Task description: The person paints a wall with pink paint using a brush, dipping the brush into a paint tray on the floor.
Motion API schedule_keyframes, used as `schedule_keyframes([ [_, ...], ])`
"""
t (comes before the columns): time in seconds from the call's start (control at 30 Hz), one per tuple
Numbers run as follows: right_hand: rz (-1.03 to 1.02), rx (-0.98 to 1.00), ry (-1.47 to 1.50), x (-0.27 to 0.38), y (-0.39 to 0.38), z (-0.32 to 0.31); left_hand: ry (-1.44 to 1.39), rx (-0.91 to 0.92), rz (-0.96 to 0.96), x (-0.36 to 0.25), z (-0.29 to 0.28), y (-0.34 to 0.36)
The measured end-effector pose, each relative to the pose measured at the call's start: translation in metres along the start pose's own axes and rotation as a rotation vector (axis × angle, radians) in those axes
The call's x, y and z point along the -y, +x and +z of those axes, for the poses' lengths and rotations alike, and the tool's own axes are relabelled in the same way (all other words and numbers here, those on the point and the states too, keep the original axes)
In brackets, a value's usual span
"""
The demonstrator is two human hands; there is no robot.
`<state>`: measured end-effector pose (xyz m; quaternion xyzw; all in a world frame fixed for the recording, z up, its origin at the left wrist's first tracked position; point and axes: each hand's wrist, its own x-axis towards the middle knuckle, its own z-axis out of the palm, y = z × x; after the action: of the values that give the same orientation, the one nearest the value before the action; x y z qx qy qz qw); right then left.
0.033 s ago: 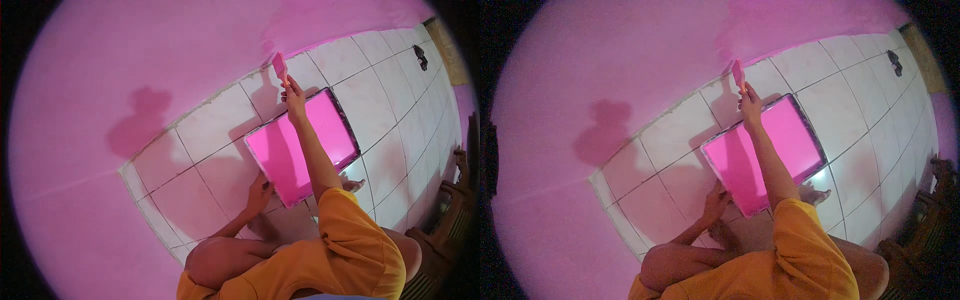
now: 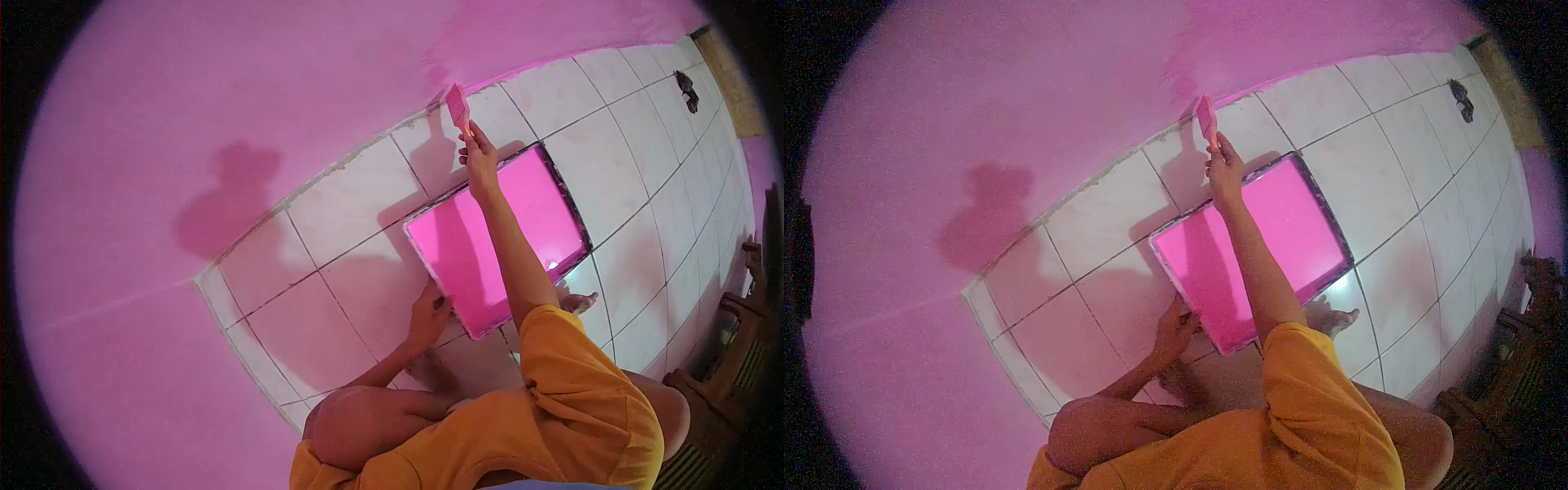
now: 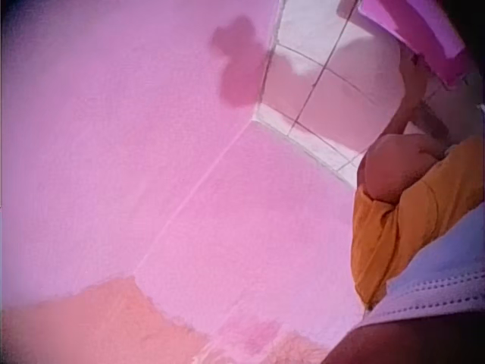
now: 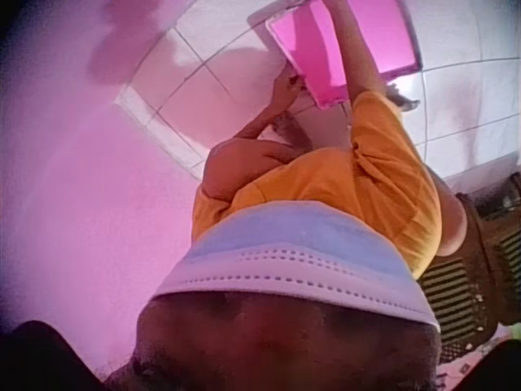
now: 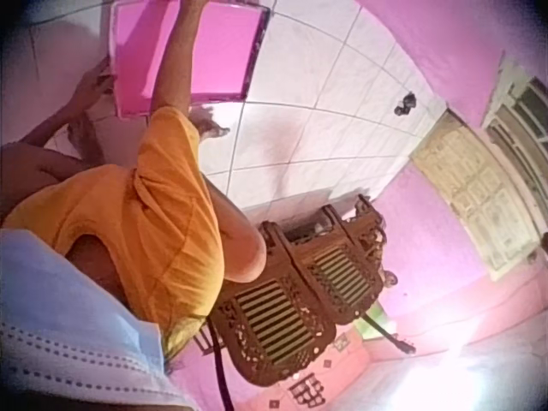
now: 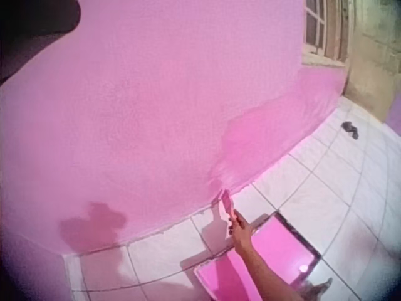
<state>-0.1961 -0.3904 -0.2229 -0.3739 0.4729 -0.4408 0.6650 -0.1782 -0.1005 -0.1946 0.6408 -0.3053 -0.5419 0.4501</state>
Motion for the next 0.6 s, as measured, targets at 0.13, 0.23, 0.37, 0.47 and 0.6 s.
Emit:
schedule_keyframes([
  [0.13, -0.019, -0.093, -0.031, -0.008, 0.015, 0.002, 0.004, 0.002, 0.052, 0.002, 0.022, 0.006],
  [0.23, -0.048, -0.097, -0.067, -0.02, 0.018, 0.006, 0.015, -0.019, 0.08, 0.002, 0.038, 0.009],
  [0.37, -0.145, 0.165, -0.452, -0.039, 0.002, 0.013, -0.033, 0.05, 0.062, 0.004, 0.042, 0.013],
  [0.47, -0.055, 0.454, -0.443, -0.027, -0.024, 0.021, -0.044, 0.034, -0.057, 0.01, 0.038, 0.012],
  [0.6, -0.347, 0.425, -0.609, -0.046, 0.01, -0.003, -0.106, 0.098, -0.035, 0.008, 0.013, 0.008],
])
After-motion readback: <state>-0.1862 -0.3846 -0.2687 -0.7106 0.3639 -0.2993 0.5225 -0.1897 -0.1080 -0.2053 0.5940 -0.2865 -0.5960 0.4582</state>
